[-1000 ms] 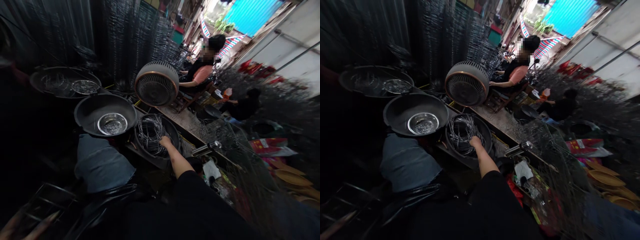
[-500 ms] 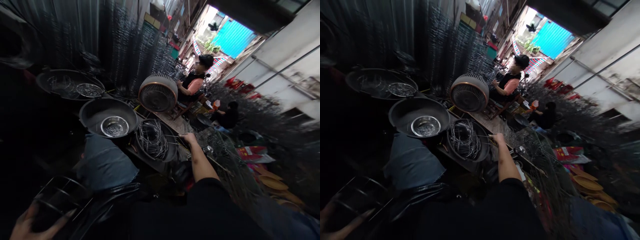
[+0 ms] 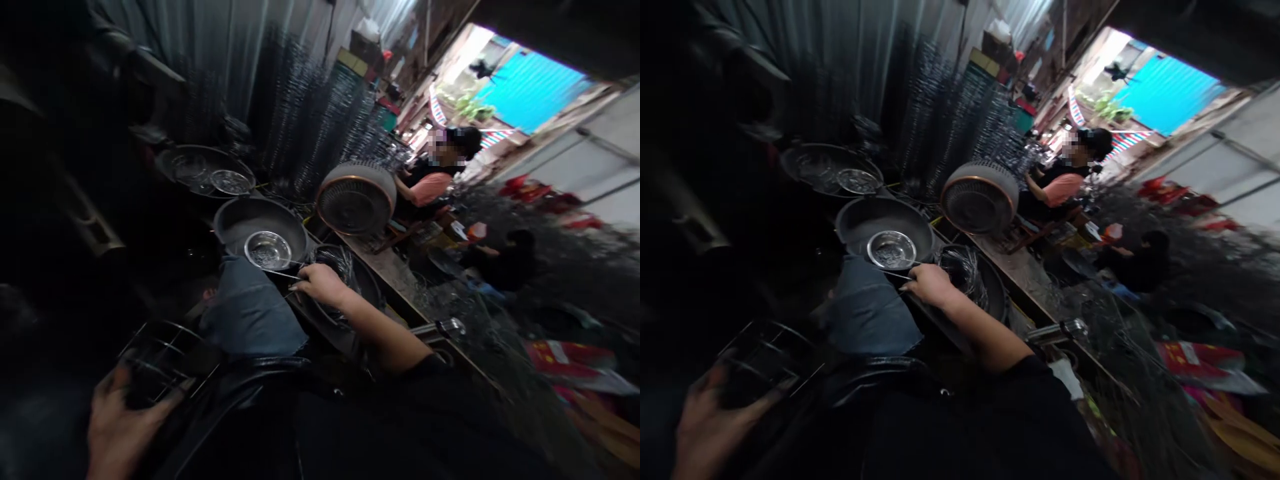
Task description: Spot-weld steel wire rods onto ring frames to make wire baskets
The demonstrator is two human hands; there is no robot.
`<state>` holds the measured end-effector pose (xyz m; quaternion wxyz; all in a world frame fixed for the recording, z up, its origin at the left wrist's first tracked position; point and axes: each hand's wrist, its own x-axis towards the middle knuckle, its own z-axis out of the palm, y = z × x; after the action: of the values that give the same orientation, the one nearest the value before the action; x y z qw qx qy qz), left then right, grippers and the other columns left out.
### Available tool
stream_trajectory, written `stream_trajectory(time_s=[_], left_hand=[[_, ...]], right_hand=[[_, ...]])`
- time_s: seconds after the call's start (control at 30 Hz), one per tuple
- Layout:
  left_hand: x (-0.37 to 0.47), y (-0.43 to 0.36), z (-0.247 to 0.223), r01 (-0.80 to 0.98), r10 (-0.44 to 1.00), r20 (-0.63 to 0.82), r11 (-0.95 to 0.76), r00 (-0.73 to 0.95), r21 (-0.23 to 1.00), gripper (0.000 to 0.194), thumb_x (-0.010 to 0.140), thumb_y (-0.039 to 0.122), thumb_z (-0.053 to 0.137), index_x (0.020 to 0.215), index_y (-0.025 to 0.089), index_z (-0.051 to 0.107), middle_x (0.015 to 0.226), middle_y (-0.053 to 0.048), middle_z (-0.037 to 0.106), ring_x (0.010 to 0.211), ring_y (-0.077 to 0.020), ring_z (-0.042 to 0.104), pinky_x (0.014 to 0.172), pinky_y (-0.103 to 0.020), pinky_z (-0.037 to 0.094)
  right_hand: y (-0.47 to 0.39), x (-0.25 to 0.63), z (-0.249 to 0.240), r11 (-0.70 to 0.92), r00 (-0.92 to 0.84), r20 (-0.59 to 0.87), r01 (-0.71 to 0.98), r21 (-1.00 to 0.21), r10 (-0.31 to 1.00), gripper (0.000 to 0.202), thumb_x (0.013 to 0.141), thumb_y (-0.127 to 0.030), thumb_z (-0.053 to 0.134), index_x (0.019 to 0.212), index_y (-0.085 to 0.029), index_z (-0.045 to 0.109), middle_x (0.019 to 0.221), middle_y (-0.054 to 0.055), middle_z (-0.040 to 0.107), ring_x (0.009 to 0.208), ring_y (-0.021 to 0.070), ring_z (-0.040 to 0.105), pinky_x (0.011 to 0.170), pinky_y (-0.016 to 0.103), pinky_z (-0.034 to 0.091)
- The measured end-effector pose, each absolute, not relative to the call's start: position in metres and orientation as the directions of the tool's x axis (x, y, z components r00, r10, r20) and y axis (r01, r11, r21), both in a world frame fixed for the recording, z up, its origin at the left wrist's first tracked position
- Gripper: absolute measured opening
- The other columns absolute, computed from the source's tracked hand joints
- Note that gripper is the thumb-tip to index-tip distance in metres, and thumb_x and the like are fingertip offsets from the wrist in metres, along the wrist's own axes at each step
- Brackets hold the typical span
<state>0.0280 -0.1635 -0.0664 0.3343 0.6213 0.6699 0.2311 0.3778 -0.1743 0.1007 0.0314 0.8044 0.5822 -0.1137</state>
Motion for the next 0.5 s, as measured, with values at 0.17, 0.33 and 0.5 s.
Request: stream_trajectory(time_s=[0.17, 0.33, 0.5], left_hand=[[0.032, -0.172, -0.033, 0.588, 0.973, -0.209, 0.224, -0.095, 0.777, 0.096, 0.059, 0.076, 0.063, 0.138, 0.026, 0.045, 0.138, -0.012, 0.041, 0.123, -0.0417, 0.047, 0.104, -0.059, 0.04], [0.032, -0.168, -0.034, 0.535, 0.979, -0.155, 0.201, -0.129, 0.82, 0.097, 0.054, 0.07, 0.07, 0.138, 0.027, 0.046, 0.133, -0.009, 0.045, 0.121, -0.0375, 0.05, 0.106, -0.054, 0.04], [0.018, -0.139, -0.037, 0.478, 0.987, 0.053, 0.028, -0.154, 0.878, 0.1, 0.053, 0.065, 0.077, 0.139, 0.026, 0.046, 0.137, -0.01, 0.043, 0.118, -0.0337, 0.053, 0.105, -0.051, 0.043]], right_hand=[[-0.158, 0.355, 0.089, -0.201, 0.236, -0.257, 0.967, 0.156, 0.937, 0.03, 0.09, -0.042, 0.056, 0.1, -0.019, 0.072, 0.103, 0.01, 0.072, 0.097, 0.0247, 0.067, 0.074, 0.029, 0.045], [-0.151, 0.347, 0.099, -0.066, 0.134, -0.28, 0.969, 0.238, 0.951, 0.027, 0.089, -0.041, 0.056, 0.095, -0.02, 0.072, 0.098, 0.008, 0.073, 0.092, 0.0241, 0.068, 0.071, 0.028, 0.046], [-0.118, 0.349, 0.129, -0.028, 0.104, -0.211, 0.943, 0.333, 0.972, 0.024, 0.089, -0.035, 0.055, 0.091, -0.02, 0.073, 0.091, 0.009, 0.073, 0.086, 0.0251, 0.069, 0.066, 0.029, 0.043]])
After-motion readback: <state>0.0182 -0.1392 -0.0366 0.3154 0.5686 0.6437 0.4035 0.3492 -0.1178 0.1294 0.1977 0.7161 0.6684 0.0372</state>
